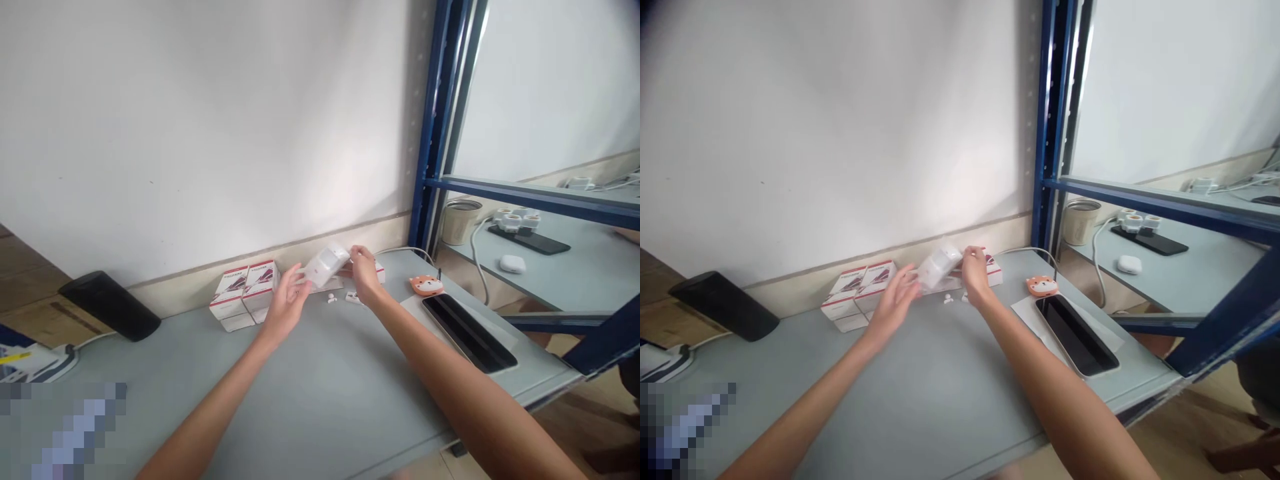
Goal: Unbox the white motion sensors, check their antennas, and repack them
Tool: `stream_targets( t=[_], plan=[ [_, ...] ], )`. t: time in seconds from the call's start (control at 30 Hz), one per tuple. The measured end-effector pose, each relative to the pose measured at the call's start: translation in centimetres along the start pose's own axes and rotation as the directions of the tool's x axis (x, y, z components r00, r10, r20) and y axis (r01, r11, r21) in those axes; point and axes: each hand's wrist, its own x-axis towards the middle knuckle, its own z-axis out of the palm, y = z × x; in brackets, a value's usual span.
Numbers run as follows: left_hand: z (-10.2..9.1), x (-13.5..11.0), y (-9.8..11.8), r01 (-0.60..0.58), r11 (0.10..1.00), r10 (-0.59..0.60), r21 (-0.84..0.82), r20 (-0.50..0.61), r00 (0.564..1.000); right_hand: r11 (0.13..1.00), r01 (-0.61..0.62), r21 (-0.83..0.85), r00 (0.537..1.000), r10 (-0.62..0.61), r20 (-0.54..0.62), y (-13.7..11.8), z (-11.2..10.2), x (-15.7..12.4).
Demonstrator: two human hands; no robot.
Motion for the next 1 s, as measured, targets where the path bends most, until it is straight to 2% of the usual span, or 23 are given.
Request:
stream_targets(
  t=[0.07,0.13,0.2,0.27,0.33,0.4,0.53,0.63,0.7,0.8,0.9,1.0],
  plan=[
    [-0.5,-2.1,-0.3,0.156,0.905,-0.133,-0.397,0.085,0.987,0.999,-0.053,0.003,0.989,0.052,0.140,-0.1,1.0,-1.5],
    [-1.0,-3.9,-1.2,0.277,0.757,-0.202,-0.592,0.193,0.960,0.998,-0.066,-0.013,0.957,0.067,0.281,-0.5,1.7,-3.1],
    [-1.4,-5.3,-2.4,0.333,0.666,-0.241,-0.667,0.230,0.943,0.999,-0.001,-0.051,0.896,0.024,0.443,-1.0,2.3,-4.8],
    [-1.6,-6.3,-3.4,0.347,0.622,-0.259,-0.701,0.234,0.937,0.989,0.118,-0.093,0.819,-0.044,0.573,-1.4,2.6,-6.0],
    [-1.7,-6.9,-4.0,0.357,0.589,-0.252,-0.725,0.254,0.934,0.969,0.219,-0.117,0.768,-0.097,0.633,-1.6,2.7,-6.8],
    [-1.6,-7.2,-4.1,0.383,0.549,-0.241,-0.743,0.297,0.924,0.948,0.283,-0.144,0.750,-0.125,0.650,-1.6,2.7,-7.2],
    [-1.5,-7.4,-3.8,0.452,0.476,-0.249,-0.755,0.378,0.892,0.927,0.297,-0.229,0.779,-0.096,0.620,-1.5,2.6,-7.3],
    [-1.5,-7.5,-3.7,0.506,0.412,-0.290,-0.758,0.417,0.861,0.943,0.200,-0.266,0.810,-0.006,0.586,-1.1,3.0,-7.6],
    [-1.6,-7.4,-3.6,0.544,0.338,-0.301,-0.768,0.459,0.836,0.963,0.128,-0.239,0.832,0.027,0.555,-0.9,3.3,-7.9],
    [-1.8,-7.3,-3.2,0.570,0.239,-0.256,-0.786,0.515,0.818,0.983,0.080,-0.163,0.863,0.014,0.505,-0.9,3.5,-8.0],
    [-2.0,-7.1,-2.9,0.577,0.218,-0.191,-0.787,0.545,0.816,0.990,0.104,-0.092,0.894,-0.052,0.445,-1.6,3.1,-7.5],
    [-1.9,-6.9,-2.9,0.570,0.181,-0.221,-0.801,0.532,0.818,0.995,0.103,-0.004,0.882,-0.090,0.462,-2.3,2.3,-6.6]
  ],
)
